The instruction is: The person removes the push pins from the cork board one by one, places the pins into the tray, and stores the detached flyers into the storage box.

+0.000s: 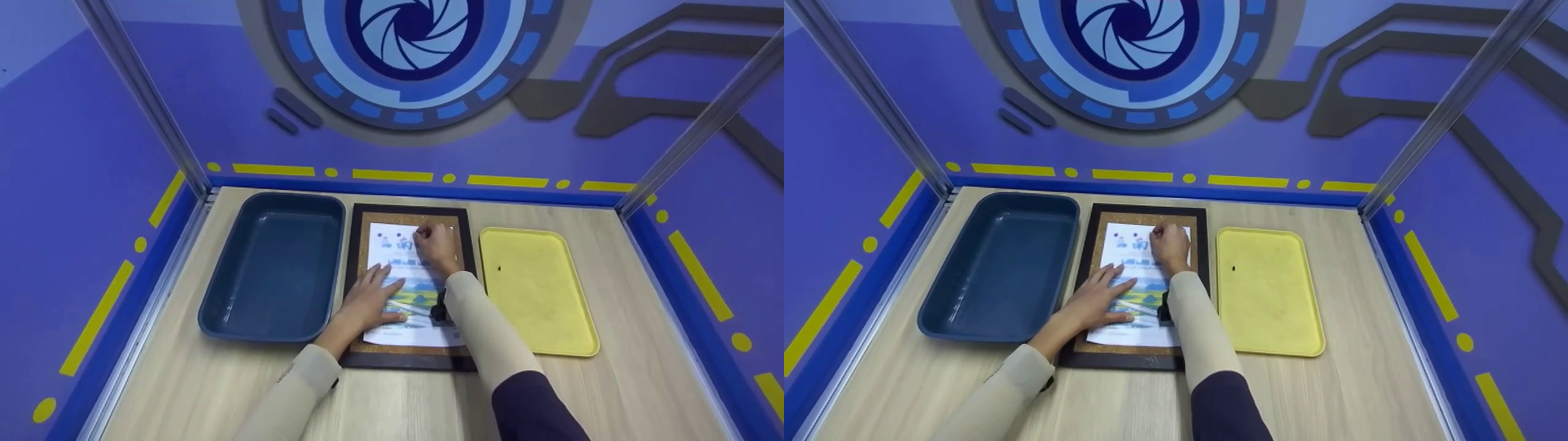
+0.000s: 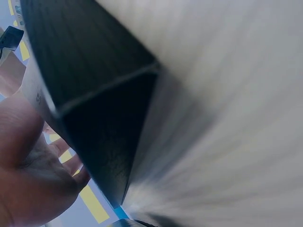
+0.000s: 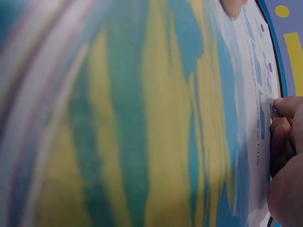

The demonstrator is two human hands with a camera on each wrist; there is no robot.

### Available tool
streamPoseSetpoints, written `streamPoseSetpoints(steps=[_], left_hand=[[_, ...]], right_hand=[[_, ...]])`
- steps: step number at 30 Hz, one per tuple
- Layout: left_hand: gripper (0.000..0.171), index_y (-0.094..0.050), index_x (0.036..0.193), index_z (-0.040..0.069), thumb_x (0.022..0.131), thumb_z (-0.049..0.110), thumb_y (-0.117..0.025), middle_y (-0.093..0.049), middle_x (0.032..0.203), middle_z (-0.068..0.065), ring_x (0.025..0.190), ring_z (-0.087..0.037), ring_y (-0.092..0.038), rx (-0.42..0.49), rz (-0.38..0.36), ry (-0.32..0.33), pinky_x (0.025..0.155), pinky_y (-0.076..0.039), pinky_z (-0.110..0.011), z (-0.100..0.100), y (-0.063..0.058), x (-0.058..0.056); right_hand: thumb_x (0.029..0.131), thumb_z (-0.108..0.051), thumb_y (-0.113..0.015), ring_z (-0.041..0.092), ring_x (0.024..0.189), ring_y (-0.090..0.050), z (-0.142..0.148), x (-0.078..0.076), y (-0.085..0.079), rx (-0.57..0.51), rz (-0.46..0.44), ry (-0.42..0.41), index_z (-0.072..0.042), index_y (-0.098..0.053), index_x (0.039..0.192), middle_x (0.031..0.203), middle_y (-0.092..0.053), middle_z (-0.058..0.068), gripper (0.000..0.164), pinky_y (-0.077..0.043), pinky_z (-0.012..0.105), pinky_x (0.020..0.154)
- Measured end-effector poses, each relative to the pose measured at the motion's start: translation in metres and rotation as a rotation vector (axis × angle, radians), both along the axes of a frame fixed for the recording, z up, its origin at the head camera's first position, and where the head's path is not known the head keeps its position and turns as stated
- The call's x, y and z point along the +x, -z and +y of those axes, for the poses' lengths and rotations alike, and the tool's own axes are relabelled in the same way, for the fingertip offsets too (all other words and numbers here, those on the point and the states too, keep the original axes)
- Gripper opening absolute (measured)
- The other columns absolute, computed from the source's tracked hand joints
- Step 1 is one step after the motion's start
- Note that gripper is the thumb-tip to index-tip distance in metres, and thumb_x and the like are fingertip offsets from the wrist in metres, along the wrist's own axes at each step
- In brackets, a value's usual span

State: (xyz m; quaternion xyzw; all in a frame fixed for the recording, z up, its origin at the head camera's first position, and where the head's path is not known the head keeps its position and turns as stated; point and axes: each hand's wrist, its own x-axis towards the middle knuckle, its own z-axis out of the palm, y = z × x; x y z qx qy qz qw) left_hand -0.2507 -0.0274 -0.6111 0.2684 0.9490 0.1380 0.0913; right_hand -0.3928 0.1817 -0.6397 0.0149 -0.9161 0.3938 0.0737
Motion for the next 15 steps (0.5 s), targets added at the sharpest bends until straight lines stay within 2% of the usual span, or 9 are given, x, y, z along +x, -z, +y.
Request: streamPoseSetpoints(steps=[6,9,15], left_hand=[[0.083,-0.045,0.163,0.023,0.095,0.061,-0.072,-0.026,0.173,-0.018,0.159,-0.042,-0.02,0.001,-0.018,-0.006,0.125,-0.026,-0.058,-0.001,0.0002,-0.0001],[0.083,-0.044,0.164,0.023,0.095,0.06,-0.072,-0.024,0.173,-0.018,0.16,-0.042,-0.019,0.001,-0.026,-0.008,0.126,-0.025,-0.058,0.0,0.0009,-0.0019],[0.082,-0.044,0.164,0.024,0.095,0.06,-0.072,-0.025,0.173,-0.017,0.16,-0.041,-0.019,-0.001,-0.018,-0.007,0.126,-0.024,-0.057,0.0015,-0.0002,-0.002]], right_hand=[[0.097,-0.012,-0.075,0.02,0.078,-0.066,-0.0012,-0.0001,0.0015,0.028,0.028,-0.021,-0.007,-0.076,0.089,0.082,-0.072,0.004,0.01,-0.056,0.039,0.074],[0.096,-0.01,-0.075,0.021,0.077,-0.067,-0.001,-0.0018,0.0023,0.04,0.061,-0.017,-0.007,-0.076,0.087,0.081,-0.072,0.005,0.01,-0.056,0.04,0.074],[0.096,-0.011,-0.074,0.021,0.078,-0.066,-0.0004,-0.0026,0.003,0.062,0.07,-0.009,-0.006,-0.075,0.087,0.082,-0.072,0.005,0.01,-0.056,0.04,0.073]])
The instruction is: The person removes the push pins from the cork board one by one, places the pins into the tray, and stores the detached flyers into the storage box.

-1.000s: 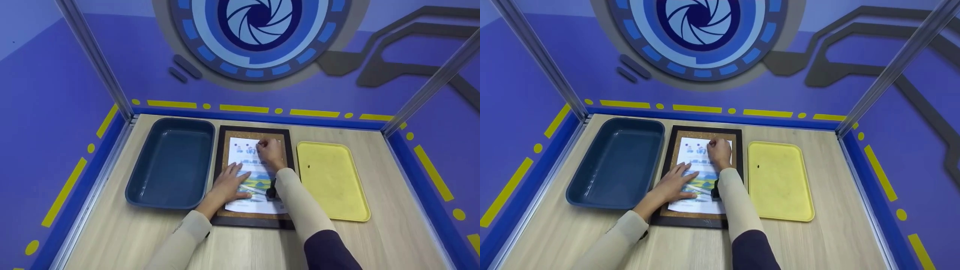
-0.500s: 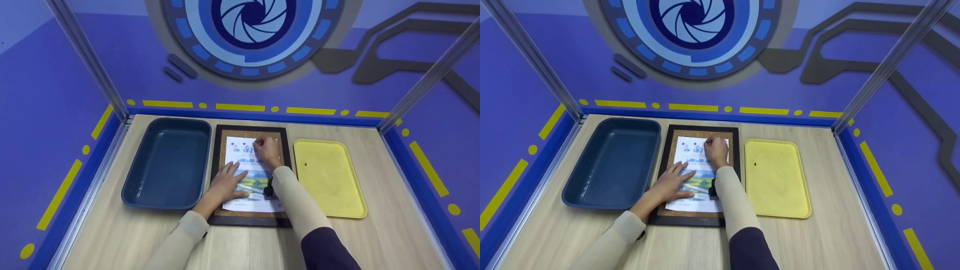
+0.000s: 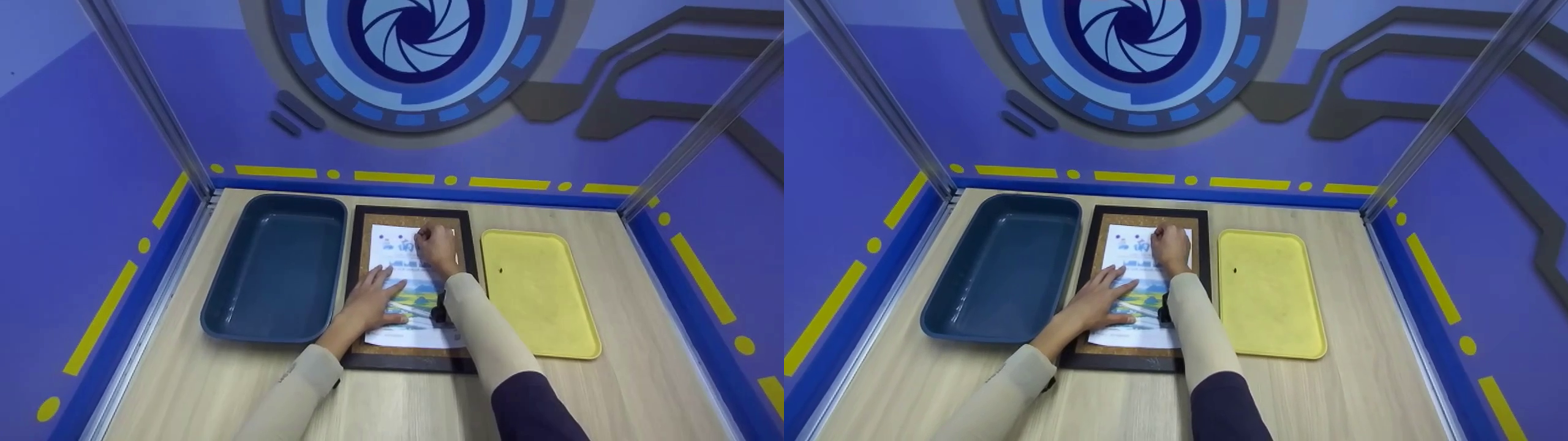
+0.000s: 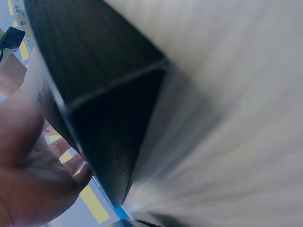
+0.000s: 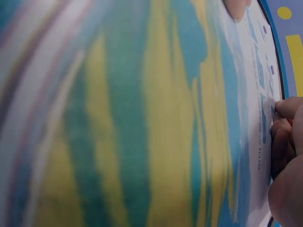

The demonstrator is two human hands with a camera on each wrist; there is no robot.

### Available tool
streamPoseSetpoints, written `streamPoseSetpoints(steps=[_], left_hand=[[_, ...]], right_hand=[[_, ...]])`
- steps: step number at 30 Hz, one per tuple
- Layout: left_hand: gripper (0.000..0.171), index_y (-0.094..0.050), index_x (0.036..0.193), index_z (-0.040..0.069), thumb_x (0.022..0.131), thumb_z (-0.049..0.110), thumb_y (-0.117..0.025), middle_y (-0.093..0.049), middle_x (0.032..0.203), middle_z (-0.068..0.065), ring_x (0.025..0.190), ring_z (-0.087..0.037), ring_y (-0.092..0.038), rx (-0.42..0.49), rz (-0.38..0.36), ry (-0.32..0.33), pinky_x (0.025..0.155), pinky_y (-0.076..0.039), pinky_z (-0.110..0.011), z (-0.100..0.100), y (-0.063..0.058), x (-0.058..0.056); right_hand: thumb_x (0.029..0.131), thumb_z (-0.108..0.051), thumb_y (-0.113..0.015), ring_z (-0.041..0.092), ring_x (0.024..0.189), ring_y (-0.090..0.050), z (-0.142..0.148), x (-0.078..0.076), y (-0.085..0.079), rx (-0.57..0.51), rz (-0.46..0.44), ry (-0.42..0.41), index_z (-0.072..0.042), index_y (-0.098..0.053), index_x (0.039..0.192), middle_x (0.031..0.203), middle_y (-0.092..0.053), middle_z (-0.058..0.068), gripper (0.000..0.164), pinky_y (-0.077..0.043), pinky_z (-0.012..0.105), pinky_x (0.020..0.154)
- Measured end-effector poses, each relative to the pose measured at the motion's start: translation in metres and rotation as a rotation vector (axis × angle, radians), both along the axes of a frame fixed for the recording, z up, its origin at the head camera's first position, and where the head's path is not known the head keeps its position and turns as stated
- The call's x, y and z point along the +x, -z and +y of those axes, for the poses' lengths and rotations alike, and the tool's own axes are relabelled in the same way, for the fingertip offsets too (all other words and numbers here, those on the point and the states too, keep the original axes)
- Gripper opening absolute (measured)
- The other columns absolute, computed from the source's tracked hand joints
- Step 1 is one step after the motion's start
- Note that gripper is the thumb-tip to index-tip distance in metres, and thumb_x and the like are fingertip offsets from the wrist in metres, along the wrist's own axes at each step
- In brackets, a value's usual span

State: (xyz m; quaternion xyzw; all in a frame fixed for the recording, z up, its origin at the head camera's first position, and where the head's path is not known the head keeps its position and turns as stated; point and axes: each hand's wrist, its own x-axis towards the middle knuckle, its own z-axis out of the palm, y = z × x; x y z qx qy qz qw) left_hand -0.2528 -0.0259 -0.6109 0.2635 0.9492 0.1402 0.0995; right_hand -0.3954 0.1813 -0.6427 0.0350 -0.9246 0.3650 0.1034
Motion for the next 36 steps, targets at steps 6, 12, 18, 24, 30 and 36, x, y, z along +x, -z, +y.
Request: streamPoseSetpoints(steps=[6,12,18,24,30,36], left_hand=[[0.083,-0.043,0.164,0.025,0.095,0.061,-0.072,-0.024,0.174,-0.016,0.16,-0.04,-0.018,-0.003,-0.008,-0.003,0.127,-0.023,-0.056,0.0004,-0.0024,0.0007],[0.084,-0.044,0.164,0.025,0.094,0.062,-0.072,-0.025,0.173,-0.016,0.16,-0.04,-0.019,-0.007,-0.008,0.004,0.126,-0.026,-0.056,0.0023,0.0,0.004],[0.083,-0.044,0.164,0.025,0.094,0.062,-0.072,-0.025,0.173,-0.016,0.16,-0.04,-0.019,-0.013,0.004,-0.004,0.126,-0.026,-0.056,0.0012,-0.0008,0.0033],[0.084,-0.043,0.164,0.025,0.095,0.063,-0.071,-0.023,0.174,-0.016,0.16,-0.04,-0.017,0.002,-0.012,-0.005,0.125,-0.027,-0.058,-0.0007,0.0015,0.0019],[0.084,-0.044,0.164,0.024,0.095,0.062,-0.071,-0.024,0.174,-0.016,0.16,-0.041,-0.018,0.007,-0.016,-0.004,0.125,-0.027,-0.058,-0.0005,0.0019,0.002],[0.083,-0.044,0.164,0.024,0.095,0.062,-0.071,-0.025,0.173,-0.016,0.159,-0.041,-0.019,-0.002,-0.003,-0.003,0.125,-0.027,-0.057,0.0001,-0.0026,0.0017]], right_hand=[[0.096,-0.012,-0.074,0.023,0.079,-0.068,0.0002,0.0011,-0.0007,-0.003,0.003,0.006,-0.006,-0.076,0.088,0.083,-0.073,0.006,0.01,-0.057,0.041,0.075],[0.096,-0.013,-0.073,0.022,0.077,-0.066,0.002,0.0053,0.0015,-0.029,-0.031,0.031,-0.007,-0.076,0.086,0.082,-0.072,0.006,0.012,-0.056,0.04,0.073],[0.095,-0.012,-0.074,0.022,0.077,-0.067,0.0005,0.0038,-0.0013,-0.036,-0.014,0.017,-0.006,-0.076,0.085,0.081,-0.073,0.006,0.012,-0.056,0.04,0.073],[0.097,-0.012,-0.073,0.021,0.079,-0.069,-0.0007,0.0032,-0.002,-0.028,-0.031,0.0,-0.006,-0.077,0.087,0.083,-0.074,0.005,0.012,-0.058,0.04,0.075],[0.098,-0.013,-0.07,0.022,0.08,-0.068,-0.0009,0.0042,-0.0029,-0.001,-0.053,0.0,-0.008,-0.077,0.09,0.084,-0.074,0.005,0.012,-0.057,0.042,0.076],[0.098,-0.014,-0.071,0.022,0.079,-0.067,-0.0011,0.002,-0.0068,0.015,-0.057,0.004,-0.008,-0.075,0.089,0.083,-0.072,0.004,0.011,-0.056,0.042,0.075]])
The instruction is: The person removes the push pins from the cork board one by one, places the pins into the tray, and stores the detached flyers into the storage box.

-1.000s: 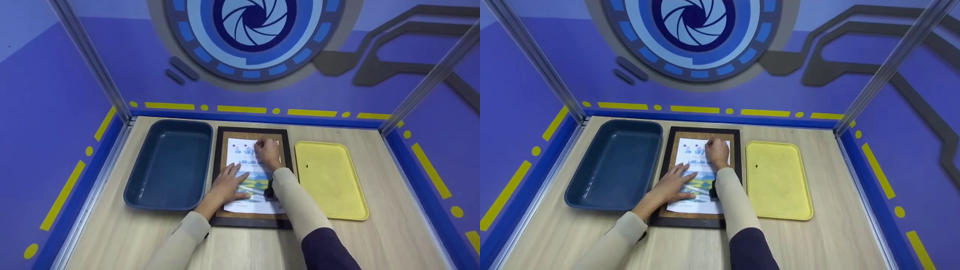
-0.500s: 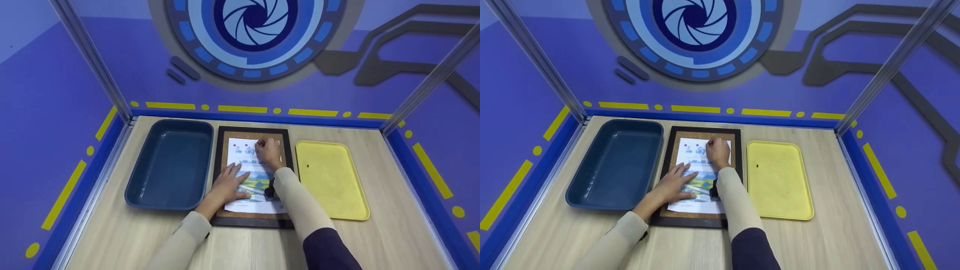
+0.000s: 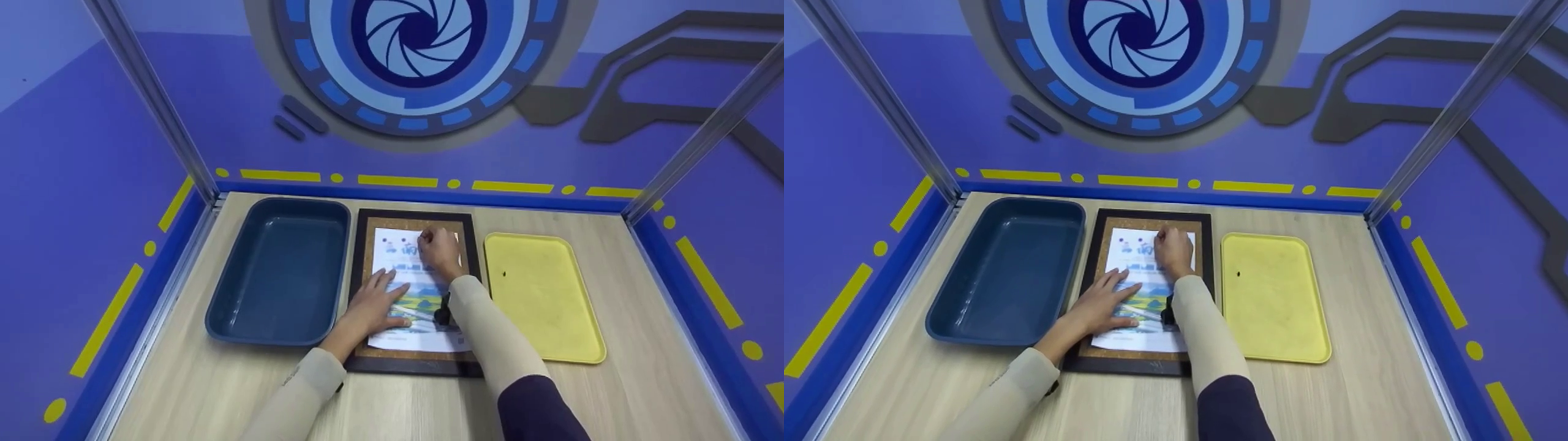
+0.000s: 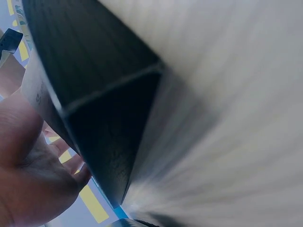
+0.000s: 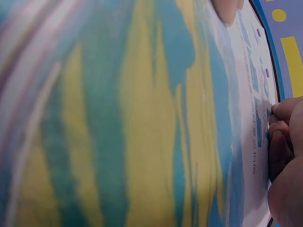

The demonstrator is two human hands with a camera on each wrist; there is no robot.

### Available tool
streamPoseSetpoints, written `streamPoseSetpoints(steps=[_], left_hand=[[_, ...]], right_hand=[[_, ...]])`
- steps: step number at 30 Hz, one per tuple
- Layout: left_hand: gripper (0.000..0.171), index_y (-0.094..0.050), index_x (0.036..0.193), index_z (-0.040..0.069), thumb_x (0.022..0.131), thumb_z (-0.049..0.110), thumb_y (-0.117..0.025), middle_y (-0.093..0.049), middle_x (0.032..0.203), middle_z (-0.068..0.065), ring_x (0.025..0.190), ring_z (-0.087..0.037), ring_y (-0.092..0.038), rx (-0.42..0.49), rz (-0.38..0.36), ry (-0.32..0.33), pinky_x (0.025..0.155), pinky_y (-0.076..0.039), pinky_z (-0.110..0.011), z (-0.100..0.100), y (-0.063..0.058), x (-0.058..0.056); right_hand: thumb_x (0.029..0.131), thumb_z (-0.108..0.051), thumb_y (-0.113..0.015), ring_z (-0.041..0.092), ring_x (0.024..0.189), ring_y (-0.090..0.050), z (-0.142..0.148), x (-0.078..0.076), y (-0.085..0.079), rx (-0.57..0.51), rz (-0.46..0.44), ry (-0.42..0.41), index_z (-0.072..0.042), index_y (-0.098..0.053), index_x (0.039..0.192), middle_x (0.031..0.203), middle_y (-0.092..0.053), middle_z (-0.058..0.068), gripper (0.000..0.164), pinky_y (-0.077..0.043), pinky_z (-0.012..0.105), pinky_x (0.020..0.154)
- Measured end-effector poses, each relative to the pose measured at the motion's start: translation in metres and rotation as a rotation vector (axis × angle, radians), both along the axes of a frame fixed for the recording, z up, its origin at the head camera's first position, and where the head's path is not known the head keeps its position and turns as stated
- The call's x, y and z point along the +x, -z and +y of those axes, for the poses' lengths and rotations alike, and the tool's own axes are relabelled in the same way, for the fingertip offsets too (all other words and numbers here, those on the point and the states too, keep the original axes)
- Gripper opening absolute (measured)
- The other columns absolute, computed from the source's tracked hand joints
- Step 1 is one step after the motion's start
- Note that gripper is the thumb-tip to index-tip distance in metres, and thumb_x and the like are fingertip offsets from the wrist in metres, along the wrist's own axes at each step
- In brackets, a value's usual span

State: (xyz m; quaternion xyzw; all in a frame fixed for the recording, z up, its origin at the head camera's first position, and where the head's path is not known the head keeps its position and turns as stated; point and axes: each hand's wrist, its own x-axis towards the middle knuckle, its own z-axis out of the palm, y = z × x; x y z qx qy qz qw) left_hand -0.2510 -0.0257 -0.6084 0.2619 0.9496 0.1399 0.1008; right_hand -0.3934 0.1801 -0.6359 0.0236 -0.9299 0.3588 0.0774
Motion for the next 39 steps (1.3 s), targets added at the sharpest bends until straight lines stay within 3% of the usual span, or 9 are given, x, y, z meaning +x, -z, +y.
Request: streamPoseSetpoints(steps=[21,33,39], left_hand=[[0.082,-0.045,0.163,0.023,0.095,0.061,-0.071,-0.026,0.172,-0.018,0.159,-0.042,-0.021,0.01,0.016,0.007,0.125,-0.027,-0.058,-0.002,0.001,0.001],[0.084,-0.043,0.165,0.025,0.095,0.062,-0.071,-0.023,0.174,-0.016,0.16,-0.04,-0.017,0.012,0.007,0.001,0.127,-0.023,-0.057,-0.001,0.011,-0.003],[0.084,-0.044,0.164,0.024,0.094,0.062,-0.072,-0.024,0.173,-0.017,0.16,-0.041,-0.018,0.008,0.008,0.003,0.126,-0.025,-0.058,0.0,0.008,-0.002]], right_hand=[[0.099,-0.013,-0.07,0.019,0.075,-0.064,0.001,-0.003,-0.002,0.01,-0.024,-0.032,-0.007,-0.074,0.088,0.082,-0.071,0.004,0.012,-0.054,0.039,0.071],[0.098,-0.011,-0.069,0.02,0.075,-0.062,0.004,-0.005,0.0,-0.062,-0.02,-0.035,-0.008,-0.072,0.087,0.081,-0.069,0.004,0.012,-0.051,0.036,0.068],[0.099,-0.01,-0.068,0.019,0.078,-0.06,0.006,-0.002,0.001,-0.15,-0.06,-0.024,-0.008,-0.07,0.09,0.084,-0.065,0.004,0.009,-0.048,0.034,0.068]])
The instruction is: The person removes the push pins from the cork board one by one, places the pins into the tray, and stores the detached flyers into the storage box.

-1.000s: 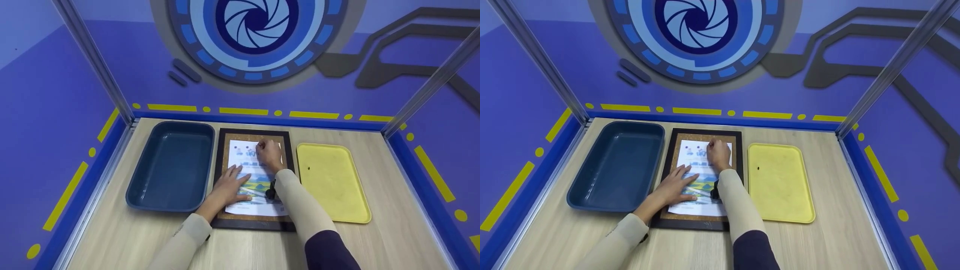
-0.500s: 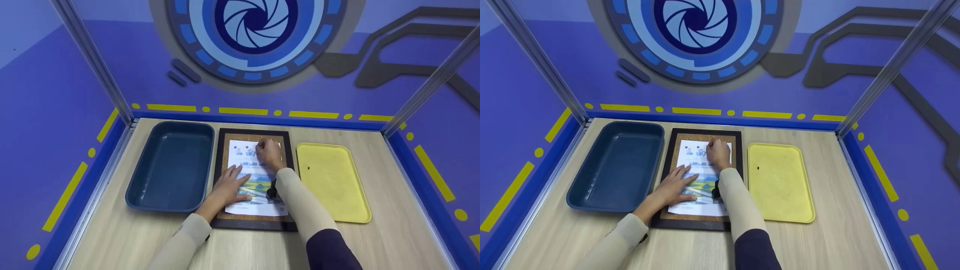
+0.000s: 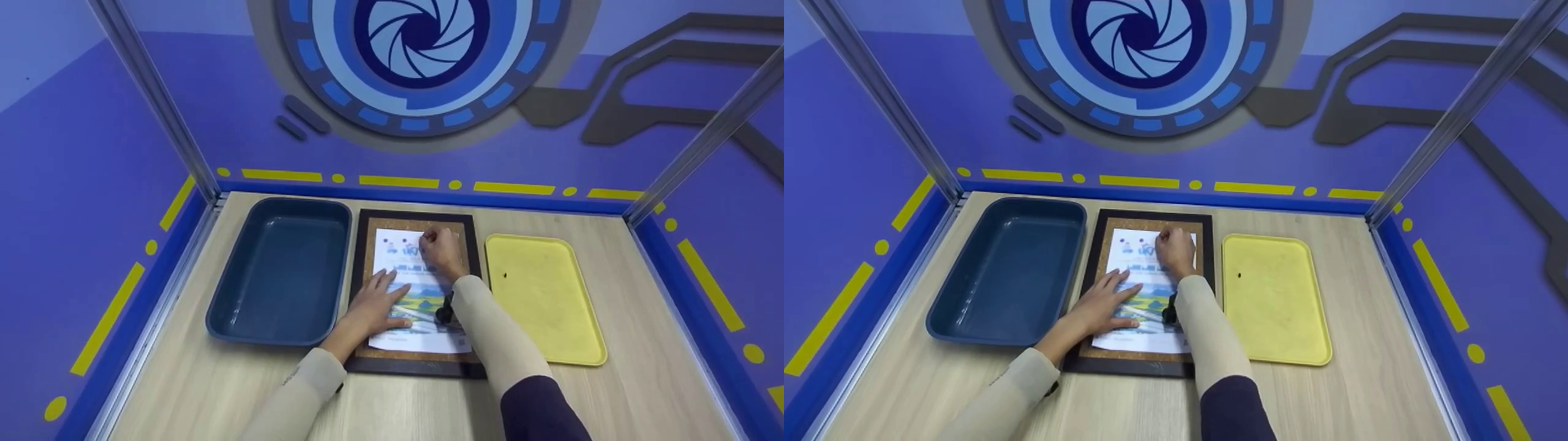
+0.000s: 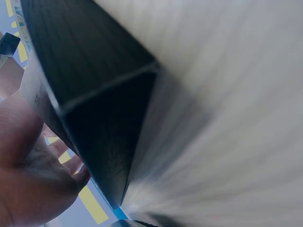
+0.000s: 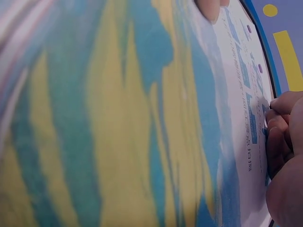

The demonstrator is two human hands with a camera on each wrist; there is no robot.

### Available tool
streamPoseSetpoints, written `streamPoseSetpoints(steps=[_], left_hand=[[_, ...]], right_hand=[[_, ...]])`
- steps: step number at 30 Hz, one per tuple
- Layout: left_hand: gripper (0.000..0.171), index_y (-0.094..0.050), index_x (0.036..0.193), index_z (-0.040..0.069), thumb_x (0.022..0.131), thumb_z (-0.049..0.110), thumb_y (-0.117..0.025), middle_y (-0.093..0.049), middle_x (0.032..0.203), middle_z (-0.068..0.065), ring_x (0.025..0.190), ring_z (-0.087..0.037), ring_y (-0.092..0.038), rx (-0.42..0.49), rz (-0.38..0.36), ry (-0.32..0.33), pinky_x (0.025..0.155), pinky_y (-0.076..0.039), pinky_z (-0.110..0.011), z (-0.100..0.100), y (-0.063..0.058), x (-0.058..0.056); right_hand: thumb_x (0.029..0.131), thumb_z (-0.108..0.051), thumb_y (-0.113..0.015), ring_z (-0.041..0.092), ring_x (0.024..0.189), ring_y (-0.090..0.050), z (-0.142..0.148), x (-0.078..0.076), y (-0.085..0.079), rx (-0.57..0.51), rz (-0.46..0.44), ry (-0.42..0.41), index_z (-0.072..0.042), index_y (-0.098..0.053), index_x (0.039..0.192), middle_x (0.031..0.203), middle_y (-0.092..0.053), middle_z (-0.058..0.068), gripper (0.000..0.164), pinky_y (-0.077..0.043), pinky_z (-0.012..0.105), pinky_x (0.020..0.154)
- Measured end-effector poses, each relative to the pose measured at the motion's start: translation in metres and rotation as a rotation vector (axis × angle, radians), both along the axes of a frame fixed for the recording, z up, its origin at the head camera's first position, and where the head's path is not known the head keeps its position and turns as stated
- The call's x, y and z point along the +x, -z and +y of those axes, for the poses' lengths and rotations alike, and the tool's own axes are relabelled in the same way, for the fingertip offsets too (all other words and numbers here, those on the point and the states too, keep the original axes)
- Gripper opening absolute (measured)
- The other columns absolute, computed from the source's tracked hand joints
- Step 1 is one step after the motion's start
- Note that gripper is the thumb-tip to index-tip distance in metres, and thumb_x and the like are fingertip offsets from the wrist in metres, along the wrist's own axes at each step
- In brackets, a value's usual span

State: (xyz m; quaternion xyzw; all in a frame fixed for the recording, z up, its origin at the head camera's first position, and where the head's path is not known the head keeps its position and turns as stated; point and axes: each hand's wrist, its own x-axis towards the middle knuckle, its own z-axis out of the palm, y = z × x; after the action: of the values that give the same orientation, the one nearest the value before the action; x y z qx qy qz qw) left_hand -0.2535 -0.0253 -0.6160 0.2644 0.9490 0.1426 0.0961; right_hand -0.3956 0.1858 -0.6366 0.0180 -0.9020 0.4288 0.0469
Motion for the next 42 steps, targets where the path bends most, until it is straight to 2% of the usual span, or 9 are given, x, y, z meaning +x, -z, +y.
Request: streamPoseSetpoints(steps=[10,18,22,26,31,36,39,42], left_hand=[[0.084,-0.045,0.163,0.023,0.094,0.06,-0.073,-0.024,0.173,-0.017,0.159,-0.042,-0.019,0.012,-0.007,0.009,0.124,-0.027,-0.06,0.005,-0.002,0.004],[0.083,-0.044,0.164,0.024,0.095,0.061,-0.071,-0.023,0.174,-0.016,0.16,-0.041,-0.016,0.003,-0.026,-0.004,0.125,-0.026,-0.059,0.001,-0.004,0.005],[0.082,-0.044,0.164,0.024,0.095,0.06,-0.071,-0.023,0.174,-0.017,0.16,-0.041,-0.016,0.016,-0.037,-0.011,0.124,-0.027,-0.06,-0.001,-0.001,0.006],[0.082,-0.044,0.164,0.024,0.096,0.06,-0.071,-0.022,0.174,-0.016,0.16,-0.041,-0.016,0.021,-0.037,-0.023,0.125,-0.026,-0.06,-0.002,-0.001,0.007],[0.082,-0.043,0.164,0.022,0.096,0.058,-0.072,-0.022,0.174,-0.018,0.16,-0.042,-0.016,0.02,-0.027,-0.022,0.125,-0.025,-0.061,-0.002,-0.002,0.006],[0.081,-0.043,0.164,0.021,0.097,0.056,-0.072,-0.022,0.174,-0.018,0.16,-0.043,-0.015,0.034,-0.031,-0.016,0.124,-0.026,-0.063,-0.001,-0.005,0.006],[0.081,-0.043,0.164,0.021,0.097,0.056,-0.072,-0.022,0.174,-0.018,0.16,-0.043,-0.015,0.044,-0.033,-0.016,0.124,-0.026,-0.063,0.0,-0.006,0.007],[0.082,-0.042,0.165,0.023,0.097,0.057,-0.071,-0.02,0.175,-0.017,0.161,-0.042,-0.014,0.034,-0.034,-0.014,0.125,-0.024,-0.062,0.002,-0.005,0.005]], right_hand=[[0.101,-0.013,-0.069,0.019,0.081,-0.061,0.007,0.015,-0.003,-0.048,-0.002,0.031,-0.008,-0.073,0.093,0.087,-0.067,0.005,0.01,-0.05,0.034,0.072],[0.097,-0.011,-0.074,0.015,0.074,-0.061,0.008,0.029,-0.005,-0.038,0.081,-0.092,-0.008,-0.075,0.091,0.081,-0.068,0.002,0.007,-0.05,0.03,0.067],[0.095,-0.01,-0.076,0.013,0.071,-0.06,0.016,0.044,-0.007,-0.037,0.099,-0.155,-0.009,-0.076,0.089,0.078,-0.067,-0.001,0.006,-0.048,0.027,0.065],[0.096,-0.009,-0.077,0.015,0.074,-0.059,0.032,0.062,-0.012,-0.083,0.091,-0.171,-0.008,-0.076,0.09,0.08,-0.068,0.0,0.006,-0.047,0.027,0.066],[0.096,-0.009,-0.078,0.018,0.078,-0.059,0.062,0.086,-0.018,-0.172,0.089,-0.11,-0.006,-0.076,0.093,0.085,-0.068,0.003,0.004,-0.047,0.026,0.067],[0.093,-0.004,-0.079,0.016,0.075,-0.059,0.099,0.105,-0.02,-0.262,0.153,-0.037,0.004,-0.076,0.093,0.084,-0.07,0.011,0.009,-0.046,0.02,0.066],[0.093,-0.001,-0.078,0.015,0.073,-0.059,0.123,0.112,-0.019,-0.299,0.19,0.009,0.01,-0.075,0.094,0.085,-0.072,0.019,0.011,-0.046,0.018,0.064],[0.094,0.0,-0.077,0.012,0.072,-0.06,0.147,0.116,-0.018,-0.299,0.189,0.075,0.011,-0.074,0.096,0.087,-0.073,0.02,0.012,-0.047,0.016,0.063]])
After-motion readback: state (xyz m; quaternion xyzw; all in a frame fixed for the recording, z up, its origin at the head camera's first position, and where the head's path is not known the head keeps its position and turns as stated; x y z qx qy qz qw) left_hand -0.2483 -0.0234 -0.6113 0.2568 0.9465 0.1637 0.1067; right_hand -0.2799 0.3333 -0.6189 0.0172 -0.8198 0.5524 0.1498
